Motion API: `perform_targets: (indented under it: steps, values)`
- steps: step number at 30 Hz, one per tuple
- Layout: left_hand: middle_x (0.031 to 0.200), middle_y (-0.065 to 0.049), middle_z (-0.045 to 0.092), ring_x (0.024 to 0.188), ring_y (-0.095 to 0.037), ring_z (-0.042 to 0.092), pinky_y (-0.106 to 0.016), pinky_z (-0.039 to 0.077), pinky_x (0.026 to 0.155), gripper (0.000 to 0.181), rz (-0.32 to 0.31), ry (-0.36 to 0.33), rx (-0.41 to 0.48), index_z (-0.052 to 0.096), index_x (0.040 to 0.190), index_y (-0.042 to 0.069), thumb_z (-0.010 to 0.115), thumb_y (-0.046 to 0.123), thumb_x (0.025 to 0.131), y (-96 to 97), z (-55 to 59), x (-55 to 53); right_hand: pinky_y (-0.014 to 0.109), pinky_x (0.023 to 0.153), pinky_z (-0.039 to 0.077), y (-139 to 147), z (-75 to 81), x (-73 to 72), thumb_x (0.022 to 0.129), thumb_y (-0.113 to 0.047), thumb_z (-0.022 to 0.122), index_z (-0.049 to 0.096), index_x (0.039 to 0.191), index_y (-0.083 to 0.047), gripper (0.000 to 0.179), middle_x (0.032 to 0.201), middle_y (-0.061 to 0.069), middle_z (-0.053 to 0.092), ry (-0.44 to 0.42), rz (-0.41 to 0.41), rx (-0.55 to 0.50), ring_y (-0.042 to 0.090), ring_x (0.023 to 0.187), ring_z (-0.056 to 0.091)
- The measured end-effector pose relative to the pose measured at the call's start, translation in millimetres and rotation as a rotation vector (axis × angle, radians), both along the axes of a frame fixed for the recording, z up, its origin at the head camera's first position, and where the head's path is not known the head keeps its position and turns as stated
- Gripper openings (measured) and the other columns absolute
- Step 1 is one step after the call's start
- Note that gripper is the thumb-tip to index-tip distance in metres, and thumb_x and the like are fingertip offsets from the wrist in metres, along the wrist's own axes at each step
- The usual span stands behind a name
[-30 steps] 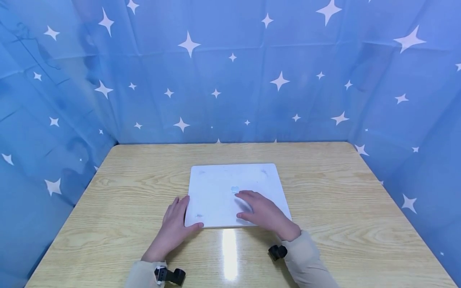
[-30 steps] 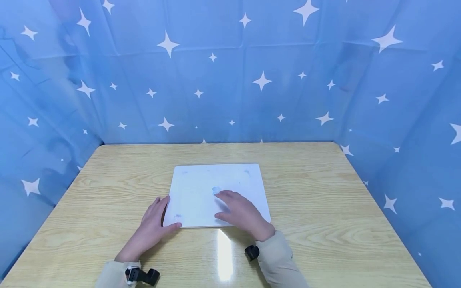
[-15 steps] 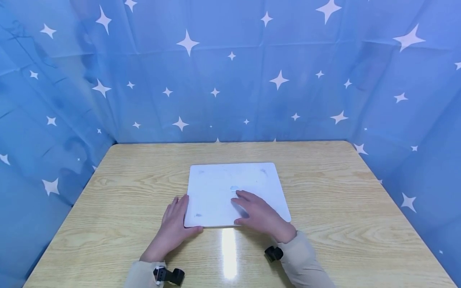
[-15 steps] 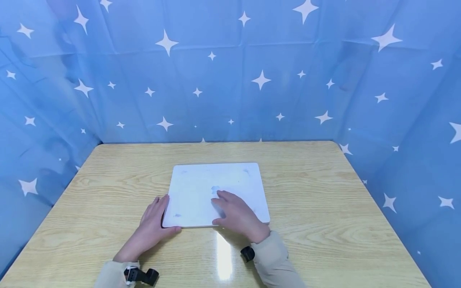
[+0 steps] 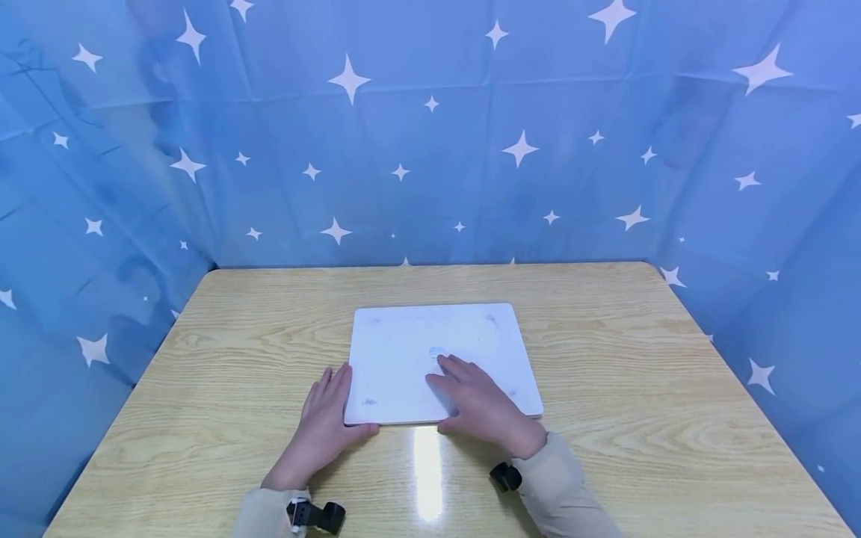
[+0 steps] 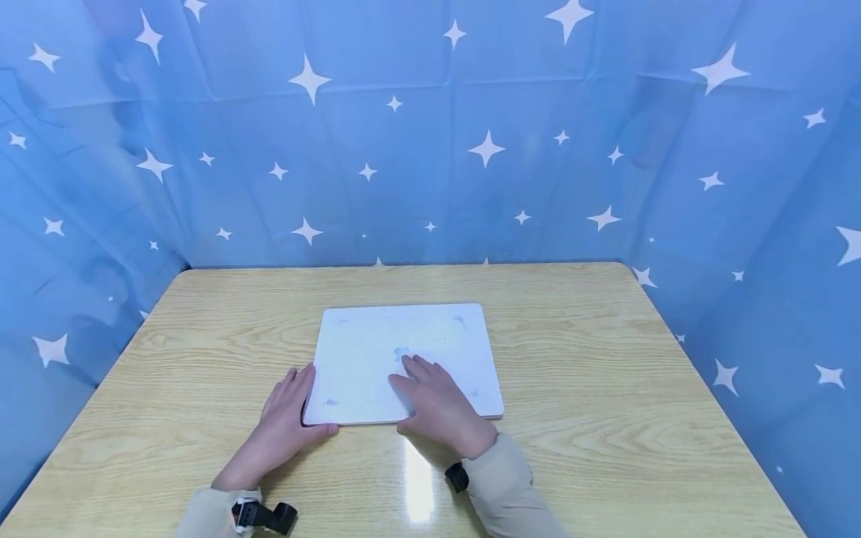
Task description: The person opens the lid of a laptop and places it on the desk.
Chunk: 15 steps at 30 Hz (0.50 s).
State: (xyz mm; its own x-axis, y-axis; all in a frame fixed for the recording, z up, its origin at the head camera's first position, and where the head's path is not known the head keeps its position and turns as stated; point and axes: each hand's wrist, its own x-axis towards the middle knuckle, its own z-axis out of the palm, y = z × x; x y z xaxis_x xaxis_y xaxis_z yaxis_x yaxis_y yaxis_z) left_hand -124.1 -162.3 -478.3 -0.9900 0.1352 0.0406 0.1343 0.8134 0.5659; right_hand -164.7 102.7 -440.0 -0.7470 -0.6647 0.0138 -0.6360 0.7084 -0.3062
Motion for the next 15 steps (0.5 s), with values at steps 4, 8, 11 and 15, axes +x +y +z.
perform_targets:
  steps: [4,8,11,15]
  values:
    - [0.147,-0.014,0.016,0.134,-0.033,0.002,-0.049,0.000,0.106,0.108,0.000,-0.005,-0.006,0.013,0.142,0.002,0.071,0.051,0.065,0.7,0.2,0.0,0.043,0.105,0.021,0.5,0.1,0.6,0.068,-0.036,0.075,0.048,0.127,-0.012,0.069,0.140,0.016,0.031,0.030,0.009,0.005,0.033,0.129,0.026]
    - [0.146,-0.015,0.016,0.134,-0.033,0.002,-0.049,0.000,0.106,0.108,0.002,-0.012,0.001,0.013,0.142,0.002,0.072,0.051,0.065,1.2,1.1,0.5,0.044,0.104,0.022,3.0,-1.3,-0.9,0.068,-0.033,0.076,0.048,0.127,-0.012,0.068,0.139,0.016,0.033,0.051,0.031,-0.013,0.031,0.128,0.027]
    - [0.146,-0.015,0.016,0.134,-0.033,0.001,-0.049,-0.001,0.106,0.108,0.008,-0.018,0.012,0.013,0.142,0.003,0.072,0.050,0.065,1.2,1.8,0.7,0.043,0.104,0.023,5.8,-2.8,-2.4,0.068,-0.030,0.076,0.048,0.128,-0.012,0.069,0.139,0.014,0.033,0.047,0.052,-0.030,0.029,0.129,0.027]
    - [0.146,-0.016,0.018,0.134,-0.033,0.001,-0.049,-0.001,0.105,0.109,0.015,-0.024,0.026,0.013,0.142,0.003,0.073,0.050,0.064,0.7,2.2,0.6,0.041,0.104,0.025,8.8,-3.6,-4.4,0.068,-0.029,0.077,0.048,0.128,-0.011,0.069,0.139,0.013,0.035,0.061,0.080,-0.036,0.027,0.129,0.028]
